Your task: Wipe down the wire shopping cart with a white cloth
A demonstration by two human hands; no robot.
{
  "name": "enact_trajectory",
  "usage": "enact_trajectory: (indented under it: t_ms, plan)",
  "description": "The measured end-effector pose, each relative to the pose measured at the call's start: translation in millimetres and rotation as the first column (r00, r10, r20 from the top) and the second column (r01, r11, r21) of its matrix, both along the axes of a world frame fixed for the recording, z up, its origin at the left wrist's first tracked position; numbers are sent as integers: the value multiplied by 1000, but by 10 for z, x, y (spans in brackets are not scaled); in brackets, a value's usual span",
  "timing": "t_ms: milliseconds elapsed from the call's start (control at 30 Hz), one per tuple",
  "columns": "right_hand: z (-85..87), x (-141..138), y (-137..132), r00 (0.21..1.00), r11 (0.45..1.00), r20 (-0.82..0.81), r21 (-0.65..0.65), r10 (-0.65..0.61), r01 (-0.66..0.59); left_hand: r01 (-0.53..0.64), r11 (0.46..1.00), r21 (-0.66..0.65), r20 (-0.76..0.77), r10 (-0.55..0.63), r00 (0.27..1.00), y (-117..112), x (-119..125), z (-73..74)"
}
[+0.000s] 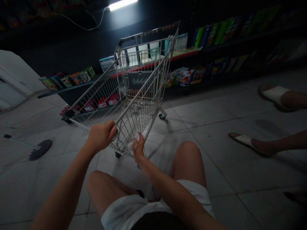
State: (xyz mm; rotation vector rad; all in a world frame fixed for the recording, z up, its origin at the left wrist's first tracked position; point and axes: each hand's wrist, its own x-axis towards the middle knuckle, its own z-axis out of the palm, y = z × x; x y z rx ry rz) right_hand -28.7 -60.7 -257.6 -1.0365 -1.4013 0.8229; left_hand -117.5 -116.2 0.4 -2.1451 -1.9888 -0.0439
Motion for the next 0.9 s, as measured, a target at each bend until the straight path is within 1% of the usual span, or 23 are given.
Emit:
enact_trajectory:
  t_ms: [67,100,133,200,233,267,300,333,367,400,467,533,567,600,633,667,700,733,767,800,867,900]
  plan:
    - [340,0,18,994,997,-72,-27,-77,76,10,1000,1,6,-10,1000,9,-7,-1]
    - [531,18,27,990,995,-98,-14,-96,95,15,1000,1,10,-15,1000,12,-13,-1]
    - [727,45,37,990,995,-110,26,-92,96,21,1000,2,13,-21,1000,14,-20,-1]
    - [1076,107,66,996,986,-79,158,-43,55,34,999,10,21,-34,999,13,-34,-2]
    - [1197,135,84,999,974,-47,224,-22,32,41,999,14,27,-41,999,12,-39,-3]
    - [1265,158,103,1000,962,-16,274,-12,15,48,999,16,36,-48,998,9,-45,-5]
    - [1271,175,124,1000,951,17,309,-5,0,53,998,14,47,-54,997,7,-51,-6]
    - [1215,187,144,999,943,54,333,4,-22,58,998,11,60,-58,997,4,-59,-6]
    - [1103,194,164,995,936,99,349,16,-50,62,998,9,71,-62,996,2,-70,-5]
    - [945,200,180,988,931,148,356,31,-82,65,998,6,80,-66,995,-1,-83,-3]
    - [560,213,196,970,931,238,337,58,-138,71,997,-2,97,-70,993,-7,-119,5]
    - [193,235,180,954,948,291,275,75,-158,73,997,-17,117,-71,991,-15,-164,15]
    - [52,249,162,947,958,310,233,87,-165,74,997,-25,129,-70,989,-20,-188,20]
    - [-48,264,140,941,966,322,193,101,-170,75,997,-32,141,-70,988,-26,-213,24]
    - [-100,279,119,939,971,325,165,112,-173,76,996,-36,151,-70,986,-33,-236,28]
    - [-102,293,104,942,973,316,159,113,-170,81,996,-40,158,-73,985,-40,-259,30]
    - [-50,304,99,950,970,294,178,107,-165,88,995,-41,163,-80,983,-47,-280,33]
    - [53,314,108,960,963,263,219,98,-158,97,994,-42,168,-88,982,-55,-300,35]
    - [202,321,132,971,950,223,275,86,-148,104,994,-42,172,-95,980,-64,-317,37]
    - [388,325,174,980,933,183,333,78,-137,108,993,-41,175,-99,980,-73,-332,38]
    - [810,326,300,987,898,141,419,79,-131,104,994,-36,179,-96,979,-94,-359,38]
    - [1011,321,374,986,889,148,438,78,-136,99,994,-34,184,-91,979,-106,-373,37]
